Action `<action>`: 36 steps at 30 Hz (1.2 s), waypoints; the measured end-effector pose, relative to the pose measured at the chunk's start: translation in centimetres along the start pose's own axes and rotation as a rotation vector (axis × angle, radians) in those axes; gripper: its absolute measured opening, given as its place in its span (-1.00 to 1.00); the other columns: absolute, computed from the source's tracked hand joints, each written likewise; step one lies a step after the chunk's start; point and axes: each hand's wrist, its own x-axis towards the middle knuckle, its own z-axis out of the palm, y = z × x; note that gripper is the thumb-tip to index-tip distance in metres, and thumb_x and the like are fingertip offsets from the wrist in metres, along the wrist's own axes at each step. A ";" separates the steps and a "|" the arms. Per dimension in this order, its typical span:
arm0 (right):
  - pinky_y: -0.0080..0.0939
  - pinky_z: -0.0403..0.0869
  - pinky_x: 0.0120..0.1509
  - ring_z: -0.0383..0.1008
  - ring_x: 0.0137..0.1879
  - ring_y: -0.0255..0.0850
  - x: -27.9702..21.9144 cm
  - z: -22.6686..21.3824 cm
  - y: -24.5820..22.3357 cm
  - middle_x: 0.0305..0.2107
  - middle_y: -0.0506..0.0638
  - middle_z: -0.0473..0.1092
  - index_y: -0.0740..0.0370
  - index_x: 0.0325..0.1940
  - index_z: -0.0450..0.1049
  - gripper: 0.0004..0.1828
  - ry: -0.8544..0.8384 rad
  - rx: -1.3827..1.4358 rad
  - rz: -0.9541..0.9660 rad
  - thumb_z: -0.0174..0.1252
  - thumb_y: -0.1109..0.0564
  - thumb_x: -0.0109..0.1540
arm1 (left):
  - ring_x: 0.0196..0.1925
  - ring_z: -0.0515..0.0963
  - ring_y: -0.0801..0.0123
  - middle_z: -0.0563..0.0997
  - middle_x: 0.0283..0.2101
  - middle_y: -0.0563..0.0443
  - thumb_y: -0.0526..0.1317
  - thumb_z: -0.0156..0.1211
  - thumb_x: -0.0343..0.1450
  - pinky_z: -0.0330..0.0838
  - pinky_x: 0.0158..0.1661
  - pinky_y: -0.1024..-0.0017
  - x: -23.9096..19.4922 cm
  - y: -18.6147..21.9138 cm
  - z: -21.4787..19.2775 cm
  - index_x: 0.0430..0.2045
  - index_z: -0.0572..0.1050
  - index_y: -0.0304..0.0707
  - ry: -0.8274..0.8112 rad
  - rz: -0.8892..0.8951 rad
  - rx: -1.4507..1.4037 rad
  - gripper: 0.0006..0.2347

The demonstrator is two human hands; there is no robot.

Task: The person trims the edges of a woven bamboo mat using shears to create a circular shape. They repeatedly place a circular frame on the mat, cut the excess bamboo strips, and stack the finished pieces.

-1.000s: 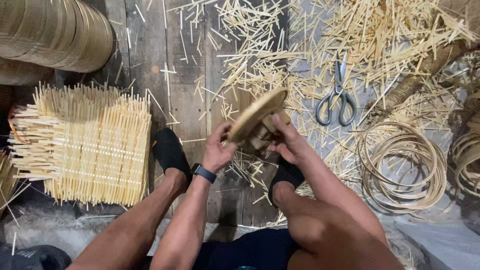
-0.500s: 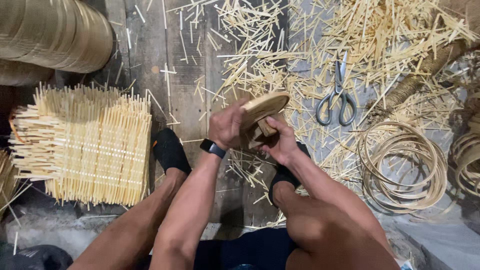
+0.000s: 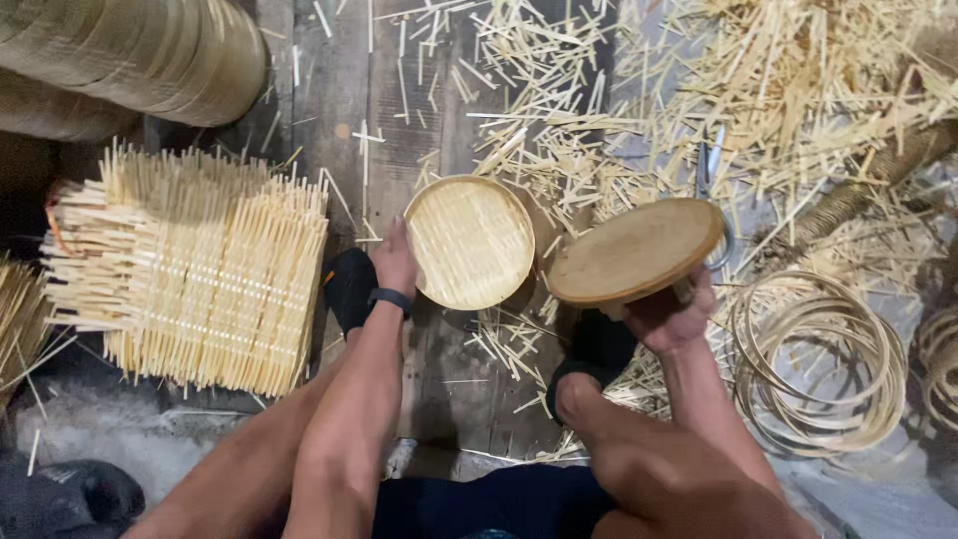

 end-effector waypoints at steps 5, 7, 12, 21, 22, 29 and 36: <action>0.21 0.45 0.16 0.42 0.25 0.13 -0.3 -2.0 -0.8 0.24 0.20 0.37 0.26 0.52 0.24 -0.15 0.019 -0.110 0.003 0.09 -0.32 0.31 | -0.23 0.66 0.31 0.71 -0.23 -0.09 -0.12 0.16 0.46 0.57 -0.19 0.31 -1.1 -4.1 -3.5 -0.09 0.55 -0.50 -0.562 -0.096 0.213 -0.67; 0.22 0.47 0.01 0.45 0.15 0.16 -1.0 -2.6 -1.0 0.17 0.21 0.41 0.29 0.50 0.27 -0.18 0.006 -0.154 0.039 0.11 -0.30 0.33 | -0.27 0.69 0.15 0.70 -0.25 -0.18 -0.20 0.13 0.46 0.62 -0.24 0.20 -2.1 -4.3 -5.0 -0.02 0.51 -0.47 -0.791 -0.401 0.384 -0.70; 0.15 0.48 0.13 0.46 0.16 0.07 -0.6 -3.5 -1.1 0.14 0.14 0.41 0.27 0.43 0.28 -0.14 0.129 -0.282 0.054 0.14 -0.29 0.18 | -0.22 0.71 0.10 0.69 -0.11 -0.18 -0.25 0.07 0.46 0.65 -0.25 0.12 0.9 0.5 -2.5 0.12 0.46 -0.36 -0.607 -0.633 0.109 -0.67; 0.55 0.41 0.19 0.42 0.24 0.22 1.2 -4.4 2.3 -0.10 0.05 0.35 0.27 0.16 0.26 -0.49 -0.105 -0.109 0.096 -0.04 -0.24 0.46 | -0.29 0.62 0.00 0.60 -0.32 -0.23 -0.10 0.00 0.49 0.52 -0.35 0.11 -2.4 4.7 8.5 -0.10 0.38 -0.36 -0.589 -0.434 -0.399 -0.72; 0.37 0.39 0.26 0.41 0.24 0.14 1.7 -3.8 2.9 -0.02 0.08 0.37 0.28 0.24 0.27 -0.46 -0.017 -0.184 0.130 -0.04 -0.20 0.42 | -0.32 0.54 0.16 0.60 -0.30 -0.14 0.06 -0.01 0.54 0.45 -0.35 0.23 -4.6 3.7 9.2 -0.04 0.42 -0.35 -0.693 -0.535 -0.315 -0.61; 0.02 0.45 0.22 0.46 0.22 -0.09 4.0 1.3 6.0 0.09 0.02 0.48 0.13 0.33 0.30 -0.29 0.232 -0.479 0.240 -0.29 -0.34 0.30 | -0.08 0.64 0.42 0.65 -0.05 0.01 -0.24 0.26 0.44 0.56 -0.06 0.37 -7.4 0.1 9.2 0.08 0.42 -0.36 -0.312 -0.229 -0.638 -0.66; -0.16 0.67 -0.06 0.61 -0.09 -0.14 5.0 -0.7 8.2 -0.07 0.12 0.48 0.37 0.21 0.34 -0.65 0.262 -0.832 0.176 -0.03 0.20 0.35 | 0.18 0.54 -0.14 0.60 0.10 -0.33 -0.23 0.33 0.27 0.41 0.19 0.11 -0.1 4.5 -7.6 0.06 0.51 -0.25 -0.011 0.452 0.592 -0.57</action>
